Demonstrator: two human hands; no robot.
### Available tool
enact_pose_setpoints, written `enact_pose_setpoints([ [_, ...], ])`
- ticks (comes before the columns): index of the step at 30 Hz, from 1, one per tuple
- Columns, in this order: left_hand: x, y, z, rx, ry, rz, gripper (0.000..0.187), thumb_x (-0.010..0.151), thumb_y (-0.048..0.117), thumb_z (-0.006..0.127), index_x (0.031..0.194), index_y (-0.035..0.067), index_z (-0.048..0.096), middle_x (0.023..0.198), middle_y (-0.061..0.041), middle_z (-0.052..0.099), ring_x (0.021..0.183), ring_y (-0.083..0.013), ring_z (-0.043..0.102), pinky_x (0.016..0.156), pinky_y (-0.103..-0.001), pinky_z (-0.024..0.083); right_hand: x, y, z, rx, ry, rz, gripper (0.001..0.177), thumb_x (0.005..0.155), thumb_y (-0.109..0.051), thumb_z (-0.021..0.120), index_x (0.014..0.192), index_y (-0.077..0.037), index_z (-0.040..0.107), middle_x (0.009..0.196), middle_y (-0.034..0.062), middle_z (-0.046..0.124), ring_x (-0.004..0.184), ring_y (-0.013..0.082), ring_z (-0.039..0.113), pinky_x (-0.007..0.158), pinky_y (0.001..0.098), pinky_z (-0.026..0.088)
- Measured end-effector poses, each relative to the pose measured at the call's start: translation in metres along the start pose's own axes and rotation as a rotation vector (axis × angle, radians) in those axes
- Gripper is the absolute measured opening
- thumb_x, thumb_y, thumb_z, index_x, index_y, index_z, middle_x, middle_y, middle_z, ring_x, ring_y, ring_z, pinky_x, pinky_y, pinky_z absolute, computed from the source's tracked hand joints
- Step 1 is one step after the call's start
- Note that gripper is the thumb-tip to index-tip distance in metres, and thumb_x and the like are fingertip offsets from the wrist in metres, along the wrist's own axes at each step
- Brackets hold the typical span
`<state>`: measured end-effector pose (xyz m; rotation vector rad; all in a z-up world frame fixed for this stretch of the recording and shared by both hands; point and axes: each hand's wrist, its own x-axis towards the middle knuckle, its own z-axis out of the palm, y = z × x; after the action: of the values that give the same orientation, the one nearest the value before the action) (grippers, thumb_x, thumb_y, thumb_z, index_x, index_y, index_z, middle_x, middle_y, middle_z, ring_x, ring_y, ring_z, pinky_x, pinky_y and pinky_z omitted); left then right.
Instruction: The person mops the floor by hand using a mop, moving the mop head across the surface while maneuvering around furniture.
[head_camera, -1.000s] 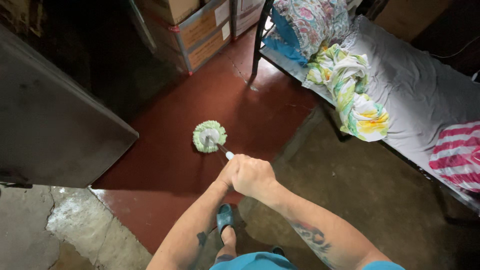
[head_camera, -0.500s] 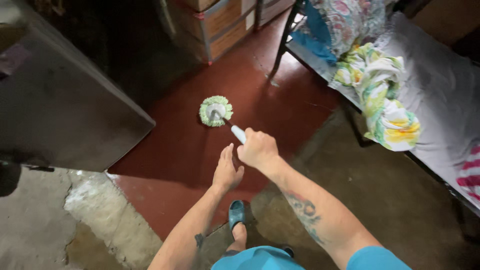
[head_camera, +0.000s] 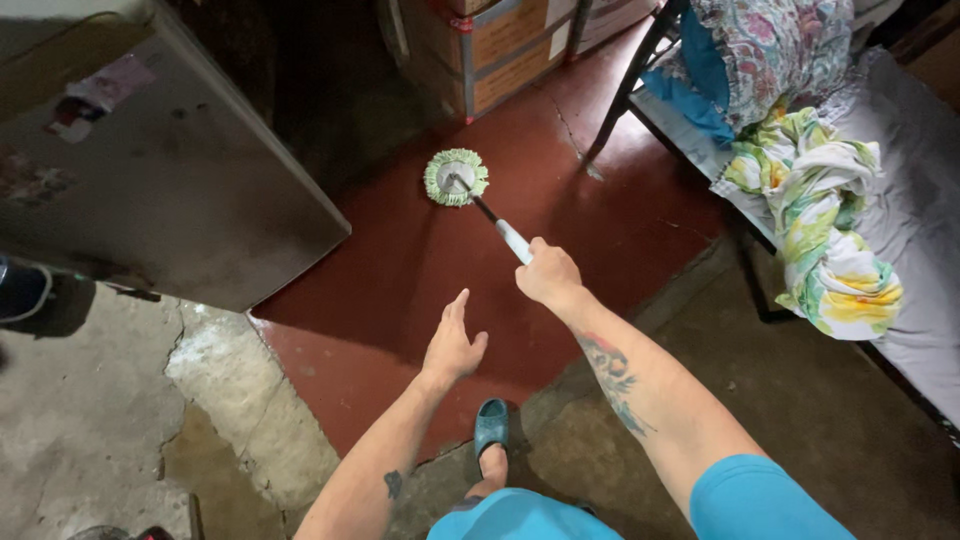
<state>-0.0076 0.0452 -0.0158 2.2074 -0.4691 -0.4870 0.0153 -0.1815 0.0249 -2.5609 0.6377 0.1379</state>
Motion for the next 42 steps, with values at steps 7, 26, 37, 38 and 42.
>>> enact_pose_setpoints([
  [7,-0.011,0.001,0.021,0.023,-0.034,0.011,0.086,0.086,0.022,0.07,0.158,0.011,0.023,0.156,-0.016,0.039,0.142,-0.0361,0.043,0.112,-0.043,0.044,-0.037,0.03,0.016,0.123,-0.112,-0.087,0.044,0.083,-0.01,0.059,0.126,-0.004,0.064,0.111,0.029,0.071,0.109,0.045,0.067,0.095,0.0497,0.053],
  [26,-0.116,0.096,0.166,-0.028,-0.136,0.675,0.04,0.068,0.013,0.077,0.107,0.009,0.072,0.122,-0.013,0.069,0.116,-0.0351,0.065,0.1,-0.042,0.053,-0.331,0.064,-0.138,-0.01,-0.341,-0.132,0.02,0.077,-0.012,0.063,0.092,-0.007,0.074,0.085,0.0205,0.074,0.086,0.0374,0.073,0.076,0.0477,0.056],
  [37,-0.21,0.145,0.274,-0.101,-0.316,0.92,0.023,0.066,0.017,0.079,0.083,0.01,0.065,0.09,-0.009,0.066,0.097,-0.0356,0.062,0.088,-0.046,0.05,-0.467,0.133,-0.176,-0.148,-0.031,-0.2,0.021,0.074,-0.023,0.065,0.087,-0.009,0.075,0.07,0.0211,0.071,0.07,0.0426,0.07,0.068,0.0542,0.057],
  [38,-0.212,0.143,0.281,-0.148,-0.276,1.037,0.029,0.064,0.018,0.079,0.087,0.009,0.064,0.091,-0.01,0.064,0.097,-0.036,0.062,0.096,-0.048,0.049,-0.473,0.136,-0.174,-0.155,-0.027,-0.192,0.02,0.076,-0.024,0.065,0.086,-0.009,0.075,0.069,0.0208,0.071,0.068,0.0418,0.071,0.067,0.0534,0.057],
  [42,-0.192,0.144,0.281,-0.179,-0.291,1.238,0.027,0.065,0.02,0.078,0.083,0.011,0.06,0.09,-0.008,0.062,0.093,-0.0335,0.062,0.101,-0.048,0.052,-0.462,0.139,-0.164,-0.124,0.023,-0.162,0.019,0.08,-0.023,0.066,0.09,-0.008,0.073,0.067,0.0191,0.071,0.062,0.0401,0.07,0.058,0.0508,0.057],
])
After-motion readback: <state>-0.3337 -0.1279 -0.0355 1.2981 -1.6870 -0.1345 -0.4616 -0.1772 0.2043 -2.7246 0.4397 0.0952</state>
